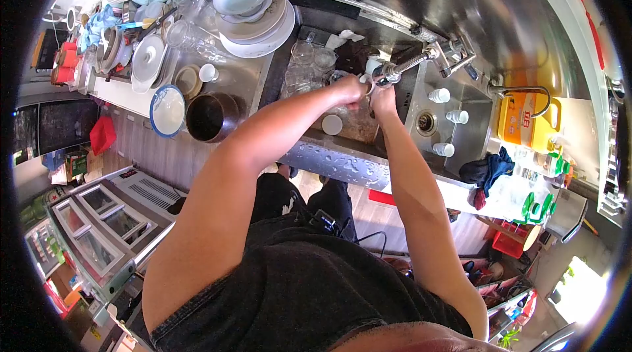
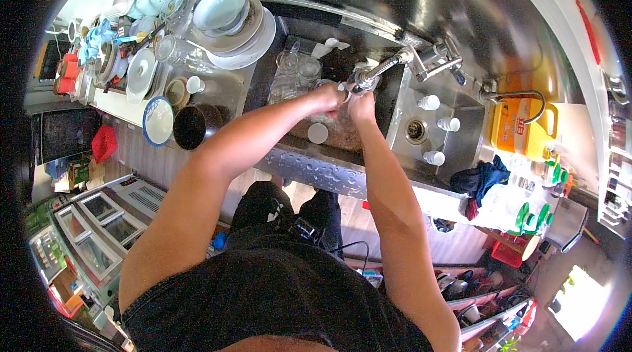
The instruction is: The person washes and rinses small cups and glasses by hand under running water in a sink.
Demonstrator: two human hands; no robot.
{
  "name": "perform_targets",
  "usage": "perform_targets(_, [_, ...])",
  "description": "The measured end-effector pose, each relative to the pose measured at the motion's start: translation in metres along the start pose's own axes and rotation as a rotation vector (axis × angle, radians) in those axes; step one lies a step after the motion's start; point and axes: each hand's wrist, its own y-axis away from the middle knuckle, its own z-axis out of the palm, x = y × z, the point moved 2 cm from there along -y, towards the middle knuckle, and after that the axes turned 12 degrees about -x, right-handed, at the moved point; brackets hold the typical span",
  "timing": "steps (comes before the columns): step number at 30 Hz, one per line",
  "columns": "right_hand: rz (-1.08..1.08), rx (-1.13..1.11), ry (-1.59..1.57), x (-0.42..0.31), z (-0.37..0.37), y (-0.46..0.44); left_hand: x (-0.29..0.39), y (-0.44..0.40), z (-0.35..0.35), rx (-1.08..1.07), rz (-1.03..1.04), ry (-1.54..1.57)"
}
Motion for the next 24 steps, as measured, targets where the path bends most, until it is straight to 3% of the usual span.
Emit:
perform_targets(2, [1.036,-0.373,-0.16,-0.077,-0.01,0.012,0.016,0.014,-0.013,0.214,0.218,-1.103])
perform_targets(3, [1.053,-0.413,-0.2,-0.085,-0.009,0.016,0.029,0.032,-0.014,0.229,0.367,-1.339])
perform_targets(6, [0.998,-0.459,-0.302,-0.073,-0.011,0.01,0.029,0.033,-0.01,0.274,0.477,-1.4])
perform_targets(8, [0.922,-0.457,-0.366,-0.062,-0.011,0.01,0.03,0.031,-0.008,0.295,0.403,-1.342])
perform_targets(10, [0.734,-0.278,-0.656,-0.087,0.0,0.012,0.019,0.02,-0.009,0.295,0.123,-0.86])
perform_targets(12, [0.721,-0.298,-0.793,-0.102,-0.001,0.018,0.004,0.02,-0.013,0.213,0.181,-0.932])
perform_targets(14, [0.742,-0.298,-0.954,-0.096,-0.002,0.019,-0.009,0.02,-0.02,0.071,0.425,-0.624])
perform_targets(15, [0.689,-0.242,-0.935,-0.078,-0.001,0.019,-0.015,0.025,-0.025,-0.045,0.293,-0.483])
perform_targets(16, [0.658,-0.165,-0.953,-0.079,-0.001,0.018,-0.012,0.036,-0.024,-0.06,0.292,-0.498])
perform_targets(18, [0.651,-0.145,-1.033,-0.081,0.0,0.02,-0.01,0.061,-0.028,0.205,0.201,-0.385])
perform_targets(19, [0.649,-0.135,-1.042,-0.076,0.002,0.023,-0.018,0.061,-0.034,0.199,0.196,-0.395])
perform_targets(21, [0.604,-0.146,-0.9,-0.078,0.006,0.024,-0.027,0.063,-0.043,0.31,0.154,-0.036])
perform_targets(22, [0.604,-0.135,-0.905,-0.084,0.006,0.029,-0.029,0.067,-0.042,0.303,0.149,-0.043])
perform_targets(24, [0.565,-0.19,-0.138,-0.101,0.001,0.031,-0.034,0.076,-0.041,0.33,0.13,0.104])
